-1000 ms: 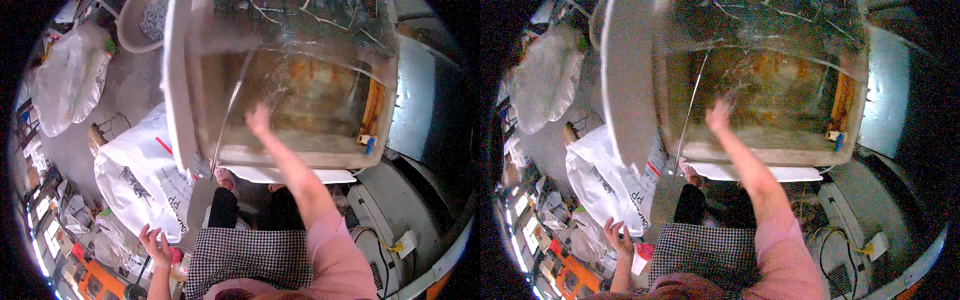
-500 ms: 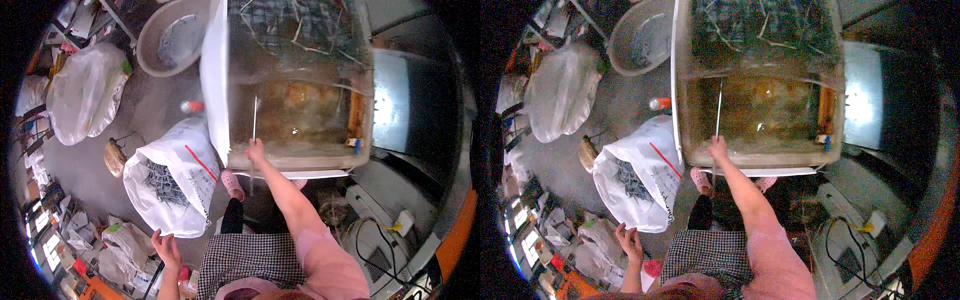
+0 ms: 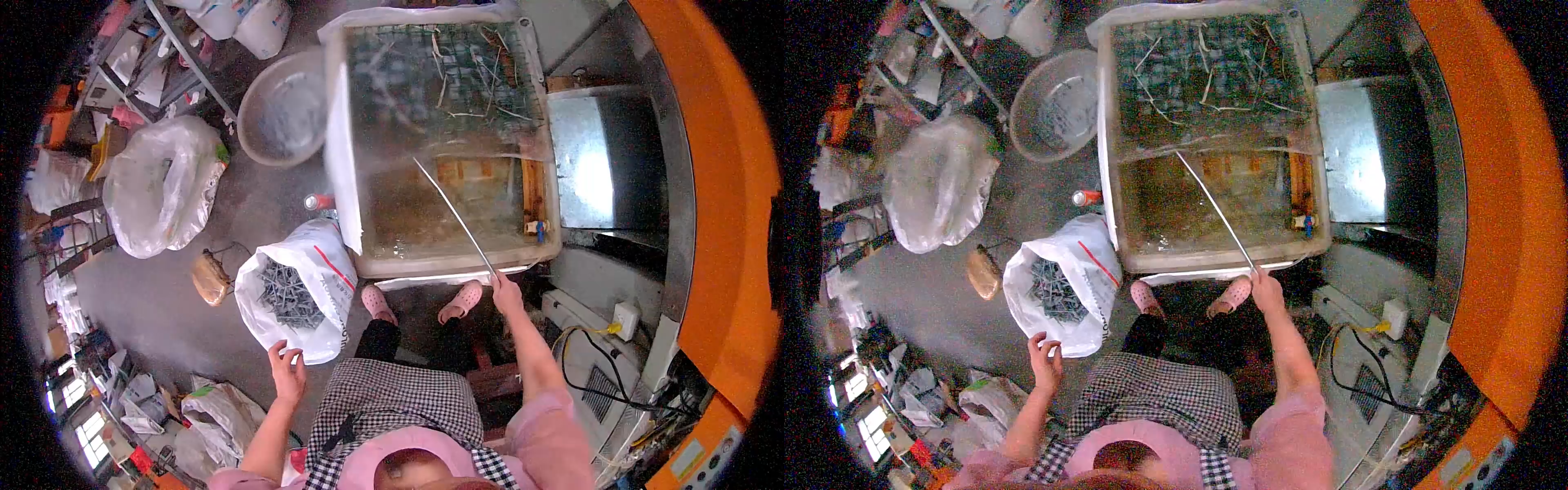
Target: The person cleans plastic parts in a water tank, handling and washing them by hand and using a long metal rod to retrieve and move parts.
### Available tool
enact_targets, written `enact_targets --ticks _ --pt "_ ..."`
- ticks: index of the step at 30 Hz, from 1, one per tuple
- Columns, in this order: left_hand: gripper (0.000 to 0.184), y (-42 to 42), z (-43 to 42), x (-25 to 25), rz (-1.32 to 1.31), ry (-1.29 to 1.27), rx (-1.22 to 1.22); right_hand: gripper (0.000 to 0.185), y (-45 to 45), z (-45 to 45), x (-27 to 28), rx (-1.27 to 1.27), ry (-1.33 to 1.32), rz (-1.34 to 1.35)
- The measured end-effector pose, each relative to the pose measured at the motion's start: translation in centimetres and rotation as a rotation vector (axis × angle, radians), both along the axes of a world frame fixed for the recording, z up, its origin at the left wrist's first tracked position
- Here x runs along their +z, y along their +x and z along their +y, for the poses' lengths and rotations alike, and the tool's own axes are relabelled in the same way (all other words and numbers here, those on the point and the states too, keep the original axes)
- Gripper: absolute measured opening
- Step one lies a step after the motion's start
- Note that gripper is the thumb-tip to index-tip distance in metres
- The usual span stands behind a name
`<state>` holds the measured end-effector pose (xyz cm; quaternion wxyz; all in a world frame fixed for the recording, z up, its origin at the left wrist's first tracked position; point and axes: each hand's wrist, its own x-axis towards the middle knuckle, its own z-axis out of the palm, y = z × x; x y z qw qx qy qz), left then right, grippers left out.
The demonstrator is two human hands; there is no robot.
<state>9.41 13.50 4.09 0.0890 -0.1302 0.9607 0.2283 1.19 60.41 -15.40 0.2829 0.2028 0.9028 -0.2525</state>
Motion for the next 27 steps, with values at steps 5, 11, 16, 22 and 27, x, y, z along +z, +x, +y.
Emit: enact_targets --ticks 5,11,16,22,27 --pt "0.017 0.2 1.3 -0.2 -0.021 -0.092 -0.161 0.031 -0.7 1.6 -5.3 0.101 -0.004 0.059" --pt "0.020 1.5 4.0 -2.3 -0.132 -0.080 -0.122 0.031 -5.3 0.6 -10.3 0.160 -0.057 0.113" --pt "0.021 2.2 6.3 -3.5 -0.202 -0.059 -0.086 0.031 -9.4 -0.6 -13.1 0.153 -0.124 0.115" --pt "0.018 1.5 7.8 -3.7 -0.136 -0.148 -0.145 0.028 -10.2 -1.0 -17.2 0.083 -0.168 0.271" --pt "0.019 0.7 8.2 -3.5 -0.213 -0.113 -0.056 0.029 -9.0 0.8 -17.7 -0.029 -0.176 0.240"
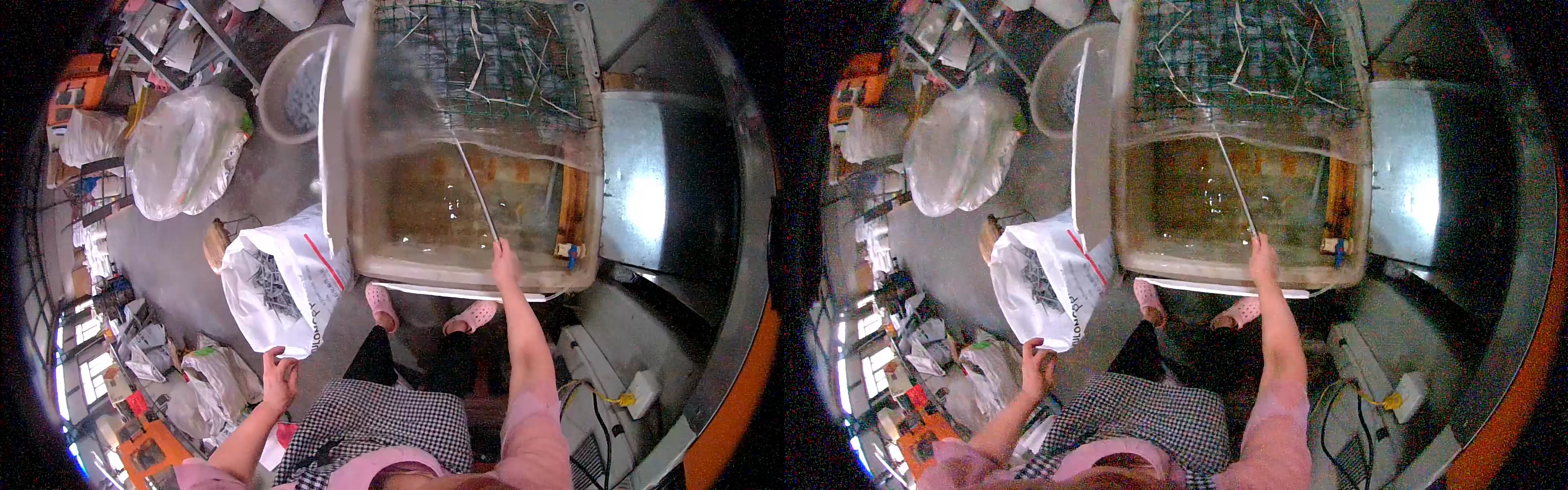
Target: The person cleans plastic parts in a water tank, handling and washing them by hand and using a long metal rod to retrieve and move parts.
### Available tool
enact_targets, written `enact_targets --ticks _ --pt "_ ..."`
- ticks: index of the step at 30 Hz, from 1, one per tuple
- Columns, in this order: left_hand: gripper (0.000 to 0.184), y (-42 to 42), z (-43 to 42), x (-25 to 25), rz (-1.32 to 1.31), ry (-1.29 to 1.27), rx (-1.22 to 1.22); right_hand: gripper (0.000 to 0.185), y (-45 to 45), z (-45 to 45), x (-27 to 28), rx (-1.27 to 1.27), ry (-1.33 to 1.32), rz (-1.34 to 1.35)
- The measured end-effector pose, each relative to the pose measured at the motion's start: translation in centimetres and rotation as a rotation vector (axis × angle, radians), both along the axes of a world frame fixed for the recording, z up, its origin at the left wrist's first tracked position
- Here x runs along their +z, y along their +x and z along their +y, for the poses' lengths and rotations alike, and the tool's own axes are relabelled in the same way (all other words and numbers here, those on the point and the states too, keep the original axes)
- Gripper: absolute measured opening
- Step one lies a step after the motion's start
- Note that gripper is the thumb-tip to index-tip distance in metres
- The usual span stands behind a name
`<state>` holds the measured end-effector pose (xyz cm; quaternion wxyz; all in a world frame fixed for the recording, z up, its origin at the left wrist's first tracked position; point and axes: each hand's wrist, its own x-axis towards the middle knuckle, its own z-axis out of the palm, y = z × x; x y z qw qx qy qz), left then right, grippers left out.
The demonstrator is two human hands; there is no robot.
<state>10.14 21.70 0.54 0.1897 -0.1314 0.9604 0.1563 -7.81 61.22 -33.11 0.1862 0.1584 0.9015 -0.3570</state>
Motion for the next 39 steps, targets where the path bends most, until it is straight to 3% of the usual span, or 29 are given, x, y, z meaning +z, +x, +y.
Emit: enact_targets --ticks 11,13,19,27,31,33,39 --pt "0.019 -0.8 -0.7 -1.8 -0.039 0.044 -0.055 0.030 -2.5 0.0 0.5 0.204 0.074 -0.165" --pt "0.019 -1.1 -0.8 -2.2 -0.050 0.049 -0.043 0.029 -2.8 -1.3 -2.0 0.201 0.018 0.016" --pt "0.023 -1.1 -0.8 -3.3 -0.093 0.024 -0.039 0.029 -6.4 -3.7 -2.7 0.085 0.112 0.064" --pt "0.020 -0.9 -0.7 -3.9 -0.043 -0.004 -0.062 0.030 -8.7 0.4 0.1 0.055 0.204 -0.078" --pt "0.020 -1.1 -0.7 -3.8 -0.053 0.037 -0.038 0.031 -8.6 1.7 -0.6 0.101 0.260 0.024" --pt "0.020 -0.8 -1.0 -3.8 -0.067 0.057 -0.017 0.033 -7.9 2.1 1.0 0.159 0.237 -0.130" --pt "0.020 -0.5 -1.5 -3.6 -0.128 0.054 0.029 0.030 -6.4 2.4 1.6 0.284 0.241 -0.010"
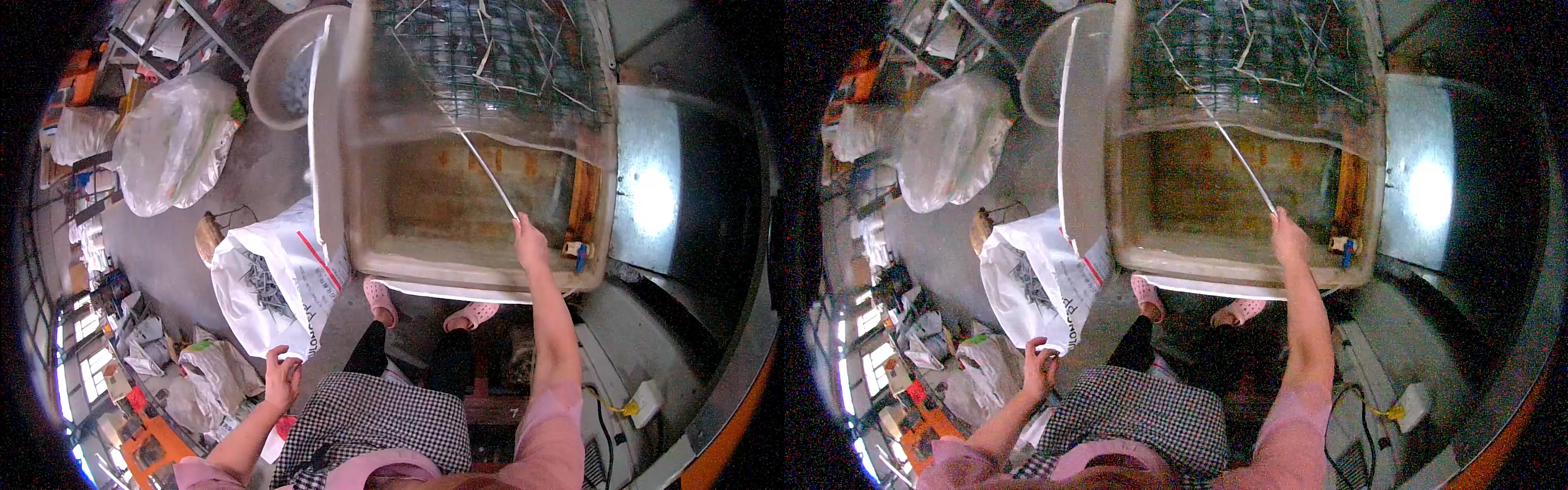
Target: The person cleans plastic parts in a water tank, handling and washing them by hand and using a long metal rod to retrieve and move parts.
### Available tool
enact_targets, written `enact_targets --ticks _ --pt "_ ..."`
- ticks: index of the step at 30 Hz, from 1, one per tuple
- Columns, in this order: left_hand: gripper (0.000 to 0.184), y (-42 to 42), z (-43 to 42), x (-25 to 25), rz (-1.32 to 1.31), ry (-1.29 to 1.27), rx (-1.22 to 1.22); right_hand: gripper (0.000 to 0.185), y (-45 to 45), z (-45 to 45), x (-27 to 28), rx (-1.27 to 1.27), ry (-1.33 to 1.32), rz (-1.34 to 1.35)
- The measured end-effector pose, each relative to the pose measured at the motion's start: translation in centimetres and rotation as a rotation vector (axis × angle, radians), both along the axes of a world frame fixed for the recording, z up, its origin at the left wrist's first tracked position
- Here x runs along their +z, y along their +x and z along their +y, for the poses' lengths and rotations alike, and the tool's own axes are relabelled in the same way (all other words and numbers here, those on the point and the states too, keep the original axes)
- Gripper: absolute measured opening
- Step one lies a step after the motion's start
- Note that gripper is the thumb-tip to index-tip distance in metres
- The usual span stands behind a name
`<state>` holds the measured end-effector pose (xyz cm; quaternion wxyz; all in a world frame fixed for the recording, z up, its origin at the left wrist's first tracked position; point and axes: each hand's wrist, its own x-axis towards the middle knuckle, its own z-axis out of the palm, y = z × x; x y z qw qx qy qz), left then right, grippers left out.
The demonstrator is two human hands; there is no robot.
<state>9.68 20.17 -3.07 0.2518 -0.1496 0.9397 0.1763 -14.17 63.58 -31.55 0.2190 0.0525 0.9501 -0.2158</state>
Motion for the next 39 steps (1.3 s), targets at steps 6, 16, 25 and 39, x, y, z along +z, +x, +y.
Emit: enact_targets --ticks 6,16,25,39 --pt "0.021 -0.8 0.8 -0.8 0.027 -0.039 -0.101 0.029 -2.8 -5.0 -4.6 -0.016 -0.096 0.089" --pt "0.020 0.9 1.1 -2.1 0.046 0.052 -0.050 0.030 -3.1 -4.6 -1.7 -0.212 -0.043 -0.081" --pt "0.017 0.4 1.5 -2.3 0.078 0.056 -0.069 0.034 -4.1 -6.2 1.4 -0.291 -0.105 -0.153" --pt "0.014 1.1 -0.5 -1.6 0.029 0.022 0.032 0.034 0.1 -5.4 -0.9 -0.337 -0.240 0.073"
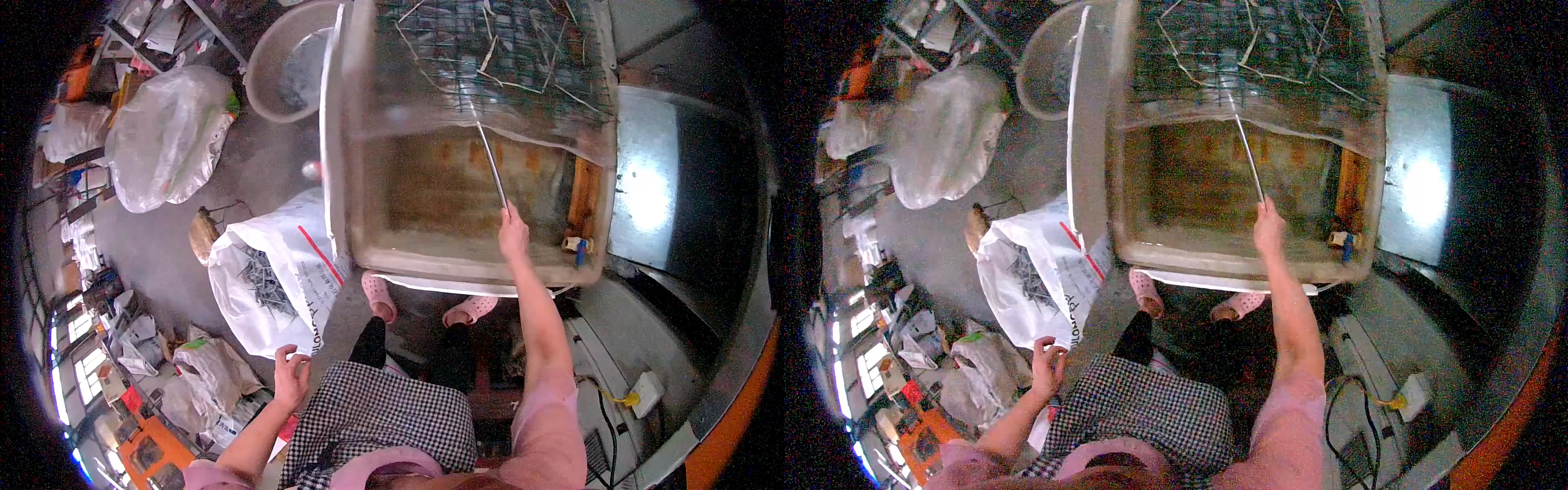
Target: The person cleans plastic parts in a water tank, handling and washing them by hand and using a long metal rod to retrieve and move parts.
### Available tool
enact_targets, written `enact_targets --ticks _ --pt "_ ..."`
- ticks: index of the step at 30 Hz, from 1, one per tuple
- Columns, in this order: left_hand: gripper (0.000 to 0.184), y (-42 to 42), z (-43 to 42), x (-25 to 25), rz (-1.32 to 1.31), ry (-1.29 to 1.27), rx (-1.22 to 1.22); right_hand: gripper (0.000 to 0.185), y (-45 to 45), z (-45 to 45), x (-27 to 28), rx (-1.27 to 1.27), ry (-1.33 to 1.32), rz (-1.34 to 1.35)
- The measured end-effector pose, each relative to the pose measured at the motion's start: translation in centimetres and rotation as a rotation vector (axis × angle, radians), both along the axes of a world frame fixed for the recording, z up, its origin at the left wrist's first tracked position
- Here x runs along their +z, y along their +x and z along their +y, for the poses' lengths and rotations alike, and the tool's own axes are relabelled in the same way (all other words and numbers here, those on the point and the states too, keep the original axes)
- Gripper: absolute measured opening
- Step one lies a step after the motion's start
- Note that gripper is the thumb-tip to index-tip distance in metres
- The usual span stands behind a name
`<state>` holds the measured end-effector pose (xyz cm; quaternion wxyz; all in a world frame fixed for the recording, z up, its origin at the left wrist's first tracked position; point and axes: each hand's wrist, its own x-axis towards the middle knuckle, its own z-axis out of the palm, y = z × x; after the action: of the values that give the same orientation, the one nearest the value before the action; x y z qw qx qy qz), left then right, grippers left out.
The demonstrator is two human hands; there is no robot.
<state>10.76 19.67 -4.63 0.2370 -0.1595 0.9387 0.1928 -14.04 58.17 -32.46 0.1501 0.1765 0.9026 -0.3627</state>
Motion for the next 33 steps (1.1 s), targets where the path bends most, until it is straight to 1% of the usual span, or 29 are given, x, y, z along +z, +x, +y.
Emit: enact_targets --ticks 4,6,8,10,12,13,14,15,16,18,19,21,23,24,25,26,27,29,30,31,32,33 --pt "0.014 0.7 -0.3 0.0 0.005 0.028 -0.011 0.035 2.2 4.0 2.5 0.003 0.084 -0.033" --pt "0.014 0.8 0.0 0.2 0.006 0.044 -0.036 0.036 2.8 5.1 3.6 0.025 0.128 -0.105" --pt "0.014 0.6 0.3 0.3 0.009 0.055 -0.066 0.036 2.1 5.1 4.2 0.020 0.158 -0.103" --pt "0.014 0.2 0.7 0.3 0.022 0.119 -0.008 0.036 0.6 4.3 4.8 0.016 0.178 -0.099" --pt "0.015 -0.3 1.0 0.3 0.059 0.085 -0.047 0.035 -0.6 3.7 5.3 0.029 0.152 -0.143" --pt "0.015 -0.4 1.1 0.4 0.094 0.053 -0.082 0.035 -0.4 3.6 3.9 0.026 0.150 -0.146" --pt "0.015 -0.5 1.1 0.6 0.095 0.052 -0.086 0.034 -0.1 3.3 1.8 0.005 0.097 -0.035" --pt "0.015 -0.7 1.1 0.8 0.083 0.057 -0.071 0.034 0.0 3.0 1.5 -0.016 0.045 0.078" --pt "0.015 -0.7 1.2 1.1 0.069 0.065 -0.054 0.034 0.6 3.3 1.6 -0.020 0.048 0.079" --pt "0.014 -0.4 0.6 1.2 0.088 0.063 -0.054 0.033 2.5 3.3 5.0 -0.017 0.010 -0.063" --pt "0.013 -0.3 0.3 1.3 0.106 0.052 -0.047 0.029 3.9 4.0 6.2 -0.034 -0.021 -0.083" --pt "0.013 -0.6 0.3 2.0 0.125 0.062 -0.056 0.030 8.8 6.4 5.3 -0.012 -0.021 0.153" --pt "0.014 -0.6 0.4 2.8 0.139 0.073 -0.062 0.031 11.8 8.0 10.8 0.051 0.162 -0.070" --pt "0.014 -0.5 0.3 3.0 0.129 0.081 -0.063 0.031 12.5 8.5 13.5 0.047 0.170 -0.065" --pt "0.014 -0.5 0.2 3.1 0.119 0.088 -0.064 0.031 12.9 8.9 16.0 -0.001 0.155 -0.204" --pt "0.014 -0.5 0.2 3.1 0.122 0.093 -0.066 0.032 13.2 9.2 17.5 -0.048 0.137 -0.345" --pt "0.015 -0.5 0.2 3.2 0.137 0.110 -0.096 0.032 13.5 9.4 18.0 -0.050 0.141 -0.343" --pt "0.016 -0.7 0.5 3.5 0.156 0.131 -0.129 0.032 13.9 9.9 18.6 -0.049 0.180 -0.304" --pt "0.015 -1.1 1.0 3.9 0.107 0.138 -0.083 0.032 14.2 10.3 17.4 -0.052 0.183 -0.304" --pt "0.015 -1.3 1.2 4.1 0.057 0.145 -0.037 0.033 14.1 10.5 15.4 -0.028 0.173 -0.232" --pt "0.015 -1.4 1.2 4.0 0.056 0.145 -0.038 0.033 13.7 10.6 14.0 -0.003 0.162 -0.160" --pt "0.015 -1.5 1.1 3.9 0.102 0.141 -0.075 0.033 12.9 10.1 13.6 0.025 0.191 -0.199"
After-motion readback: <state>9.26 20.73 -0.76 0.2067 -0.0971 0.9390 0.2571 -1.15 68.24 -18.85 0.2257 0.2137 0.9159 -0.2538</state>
